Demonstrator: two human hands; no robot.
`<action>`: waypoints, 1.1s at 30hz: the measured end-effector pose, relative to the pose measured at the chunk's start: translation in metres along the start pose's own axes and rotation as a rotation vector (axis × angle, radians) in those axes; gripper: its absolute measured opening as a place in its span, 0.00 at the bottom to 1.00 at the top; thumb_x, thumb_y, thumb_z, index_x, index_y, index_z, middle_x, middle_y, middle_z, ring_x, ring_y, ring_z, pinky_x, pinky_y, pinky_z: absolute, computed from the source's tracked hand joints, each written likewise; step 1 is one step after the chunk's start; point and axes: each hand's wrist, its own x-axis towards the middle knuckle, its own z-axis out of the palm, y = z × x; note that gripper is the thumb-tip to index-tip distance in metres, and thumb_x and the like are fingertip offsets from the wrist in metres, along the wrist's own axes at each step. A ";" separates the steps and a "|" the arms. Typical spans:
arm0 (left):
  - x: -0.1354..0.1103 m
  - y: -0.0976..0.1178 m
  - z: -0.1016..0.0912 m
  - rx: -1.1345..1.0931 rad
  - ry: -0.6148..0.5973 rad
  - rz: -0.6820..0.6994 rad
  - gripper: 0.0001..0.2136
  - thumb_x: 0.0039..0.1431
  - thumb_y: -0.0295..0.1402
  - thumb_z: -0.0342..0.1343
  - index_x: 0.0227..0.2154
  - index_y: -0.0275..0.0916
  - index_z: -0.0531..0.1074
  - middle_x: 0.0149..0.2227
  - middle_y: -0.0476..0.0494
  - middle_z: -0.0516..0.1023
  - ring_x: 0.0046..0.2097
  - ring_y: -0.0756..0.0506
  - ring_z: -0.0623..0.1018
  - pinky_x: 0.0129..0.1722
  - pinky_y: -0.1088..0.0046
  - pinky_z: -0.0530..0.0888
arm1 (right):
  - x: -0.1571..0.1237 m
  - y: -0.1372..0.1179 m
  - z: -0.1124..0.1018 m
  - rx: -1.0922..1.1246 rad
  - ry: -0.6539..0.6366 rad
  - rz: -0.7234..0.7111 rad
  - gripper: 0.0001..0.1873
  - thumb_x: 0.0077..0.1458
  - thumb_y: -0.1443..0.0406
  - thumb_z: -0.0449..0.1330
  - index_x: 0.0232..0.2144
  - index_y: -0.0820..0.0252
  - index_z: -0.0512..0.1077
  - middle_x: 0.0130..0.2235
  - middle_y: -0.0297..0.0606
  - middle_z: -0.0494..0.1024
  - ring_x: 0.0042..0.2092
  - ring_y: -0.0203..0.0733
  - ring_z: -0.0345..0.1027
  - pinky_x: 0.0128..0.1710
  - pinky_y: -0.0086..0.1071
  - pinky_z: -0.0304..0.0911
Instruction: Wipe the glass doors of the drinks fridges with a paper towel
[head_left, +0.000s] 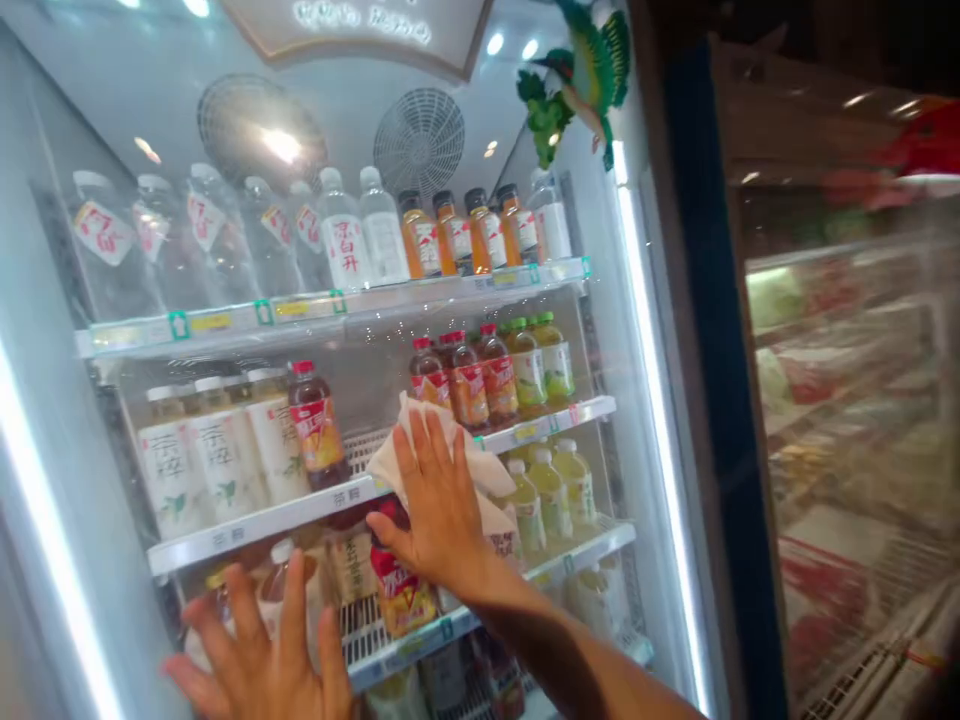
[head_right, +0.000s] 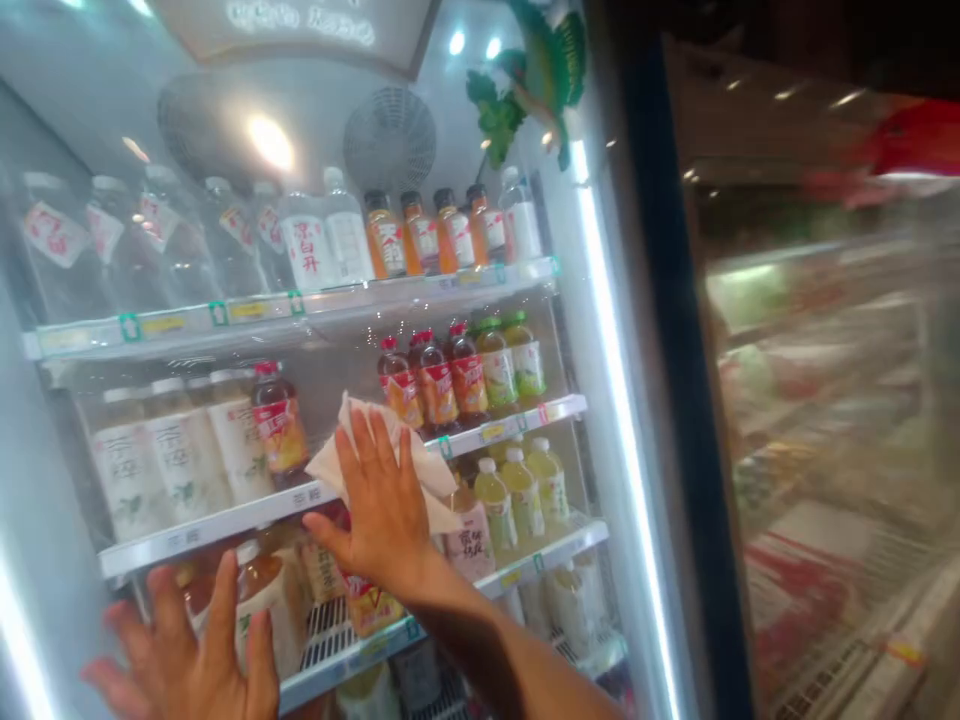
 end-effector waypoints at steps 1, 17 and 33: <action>-0.002 -0.009 -0.002 0.014 -0.006 -0.001 0.39 0.64 0.36 0.53 0.70 0.66 0.37 0.76 0.52 0.30 0.74 0.26 0.34 0.65 0.24 0.35 | -0.006 -0.015 0.004 0.004 -0.012 -0.039 0.46 0.66 0.45 0.48 0.71 0.73 0.48 0.75 0.53 0.43 0.76 0.57 0.27 0.73 0.59 0.34; 0.003 -0.065 -0.023 -0.023 -0.076 0.057 0.34 0.66 0.34 0.54 0.71 0.54 0.47 0.76 0.44 0.36 0.75 0.28 0.38 0.66 0.24 0.42 | -0.074 -0.109 0.034 0.035 -0.089 -0.128 0.40 0.68 0.57 0.50 0.74 0.66 0.40 0.74 0.47 0.47 0.76 0.52 0.29 0.74 0.56 0.30; -0.039 0.015 0.028 0.041 -0.075 0.360 0.35 0.63 0.38 0.58 0.70 0.55 0.50 0.75 0.49 0.39 0.75 0.38 0.38 0.72 0.44 0.31 | -0.146 0.016 0.004 0.028 -0.165 -0.195 0.35 0.68 0.54 0.52 0.72 0.53 0.49 0.70 0.41 0.61 0.75 0.47 0.38 0.74 0.55 0.26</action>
